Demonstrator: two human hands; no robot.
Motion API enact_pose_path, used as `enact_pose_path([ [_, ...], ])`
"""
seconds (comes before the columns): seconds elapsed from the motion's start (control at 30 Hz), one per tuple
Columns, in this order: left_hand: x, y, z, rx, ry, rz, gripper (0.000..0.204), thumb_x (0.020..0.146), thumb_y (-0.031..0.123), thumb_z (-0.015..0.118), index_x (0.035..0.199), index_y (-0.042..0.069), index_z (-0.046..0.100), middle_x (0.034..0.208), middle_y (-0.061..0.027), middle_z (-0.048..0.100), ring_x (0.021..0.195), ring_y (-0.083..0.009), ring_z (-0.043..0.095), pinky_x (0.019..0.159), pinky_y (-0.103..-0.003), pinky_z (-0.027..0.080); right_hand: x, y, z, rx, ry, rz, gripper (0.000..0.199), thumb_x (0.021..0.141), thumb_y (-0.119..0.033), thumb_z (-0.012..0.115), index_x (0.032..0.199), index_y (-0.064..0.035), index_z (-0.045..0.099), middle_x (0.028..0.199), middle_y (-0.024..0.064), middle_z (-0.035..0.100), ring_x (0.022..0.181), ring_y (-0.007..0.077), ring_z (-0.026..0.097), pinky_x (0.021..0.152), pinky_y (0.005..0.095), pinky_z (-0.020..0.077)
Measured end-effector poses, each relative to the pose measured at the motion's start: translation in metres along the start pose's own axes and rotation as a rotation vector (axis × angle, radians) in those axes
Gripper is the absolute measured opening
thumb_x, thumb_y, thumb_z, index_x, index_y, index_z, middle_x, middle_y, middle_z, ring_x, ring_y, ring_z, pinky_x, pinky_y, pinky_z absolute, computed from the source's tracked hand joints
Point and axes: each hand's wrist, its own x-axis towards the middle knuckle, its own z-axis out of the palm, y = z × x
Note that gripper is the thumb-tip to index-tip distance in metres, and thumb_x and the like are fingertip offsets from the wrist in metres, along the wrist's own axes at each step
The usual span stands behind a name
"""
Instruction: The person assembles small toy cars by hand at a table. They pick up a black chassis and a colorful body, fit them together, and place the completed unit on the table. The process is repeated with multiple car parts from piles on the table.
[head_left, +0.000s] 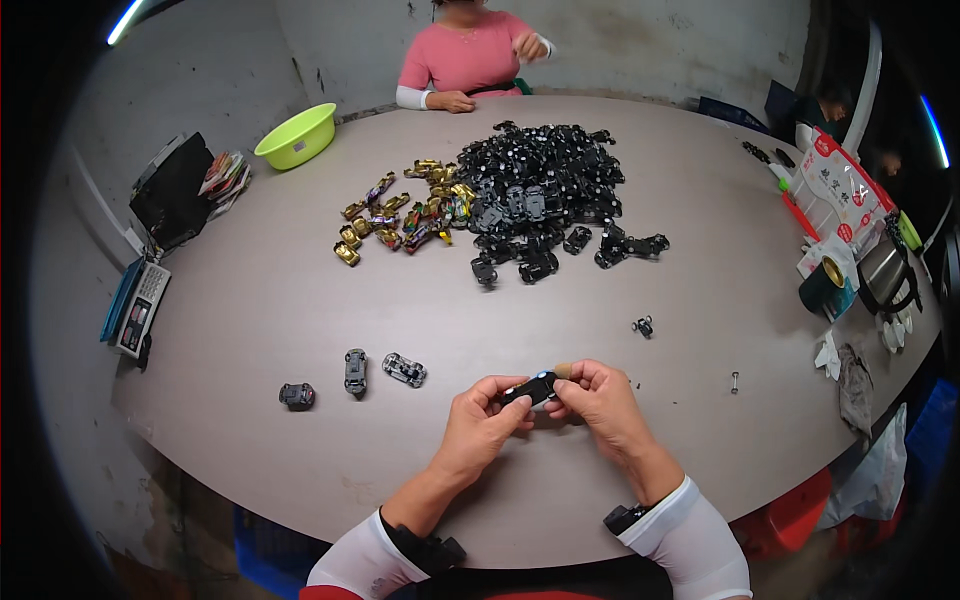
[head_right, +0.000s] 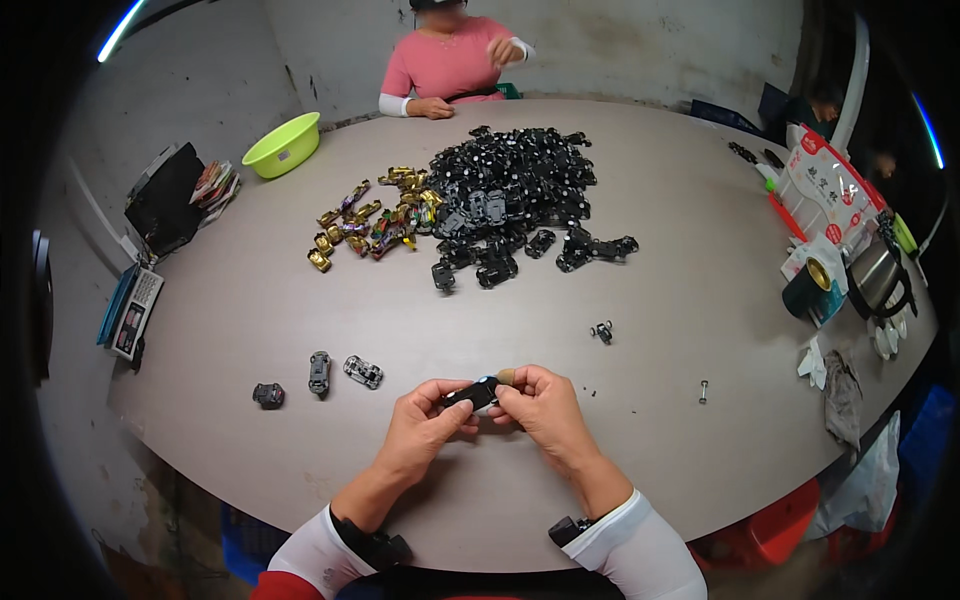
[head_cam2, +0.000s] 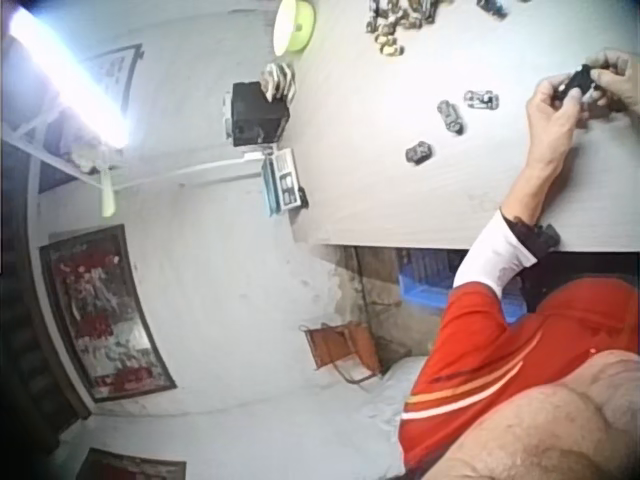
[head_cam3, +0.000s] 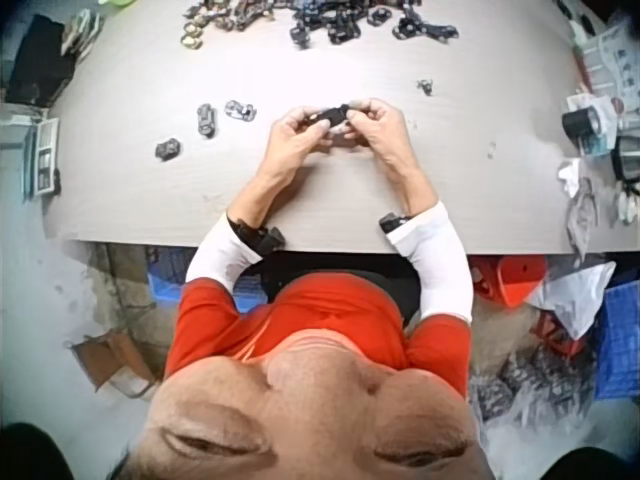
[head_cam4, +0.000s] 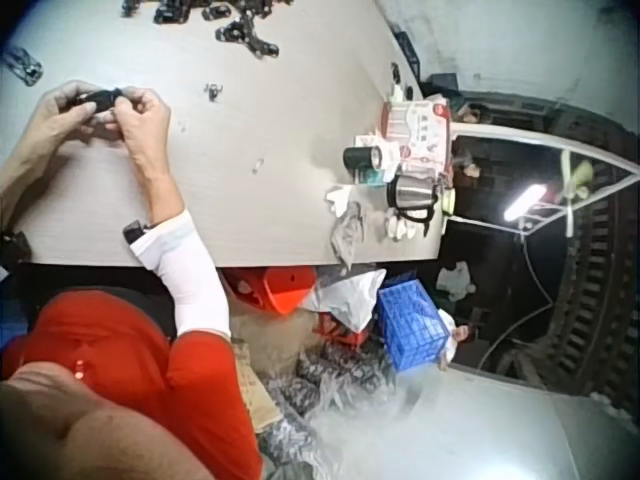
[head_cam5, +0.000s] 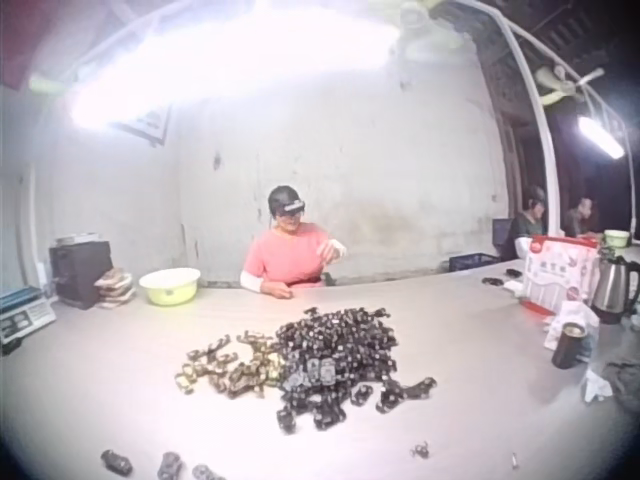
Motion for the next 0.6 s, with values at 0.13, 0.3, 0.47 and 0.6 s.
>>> enact_pose_path([
  [0.13, 0.002, -0.003, 0.000, 0.002, -0.027, -0.017, 0.027, 0.091, 0.006, 0.062, 0.115, -0.005, 0.057, 0.094, -0.0090, 0.065, 0.079, -0.0125, 0.064, 0.073, -0.025, 0.056, 0.000, -0.001, -0.001, -0.004, 0.016, 0.014, 0.019, 0.088, -0.003, 0.058, 0.104, 0.0069, 0.058, 0.089, 0.0090, 0.064, 0.073, 0.0119, 0.065, 0.066, 0.0225, 0.0547],
  [0.3, -0.001, 0.000, 0.002, 0.024, -0.025, -0.023, 0.026, 0.090, 0.006, 0.062, 0.113, -0.005, 0.058, 0.092, -0.0088, 0.065, 0.077, -0.0127, 0.065, 0.072, -0.025, 0.056, -0.003, -0.001, -0.001, -0.020, 0.031, 0.017, 0.019, 0.086, -0.003, 0.058, 0.103, 0.0058, 0.058, 0.089, 0.0085, 0.064, 0.070, 0.0110, 0.063, 0.064, 0.0221, 0.0532],
  [0.47, 0.000, 0.001, 0.004, 0.060, 0.000, 0.000, 0.027, 0.089, 0.007, 0.063, 0.114, -0.003, 0.059, 0.086, -0.0066, 0.065, 0.074, -0.0117, 0.063, 0.069, -0.026, 0.054, 0.001, 0.002, 0.000, -0.041, 0.045, -0.043, 0.018, 0.085, -0.004, 0.056, 0.100, 0.0056, 0.060, 0.084, 0.0071, 0.064, 0.069, 0.0102, 0.062, 0.063, 0.0221, 0.0516],
  [0.6, 0.004, 0.007, 0.000, 0.025, 0.052, 0.062, 0.026, 0.090, 0.007, 0.061, 0.114, -0.003, 0.058, 0.098, -0.0079, 0.064, 0.074, -0.0120, 0.062, 0.069, -0.027, 0.054, 0.009, 0.010, -0.011, -0.178, 0.081, -0.171, 0.014, 0.084, -0.003, 0.056, 0.094, 0.0018, 0.064, 0.081, 0.0057, 0.066, 0.066, 0.0077, 0.061, 0.059, 0.0226, 0.0495],
])
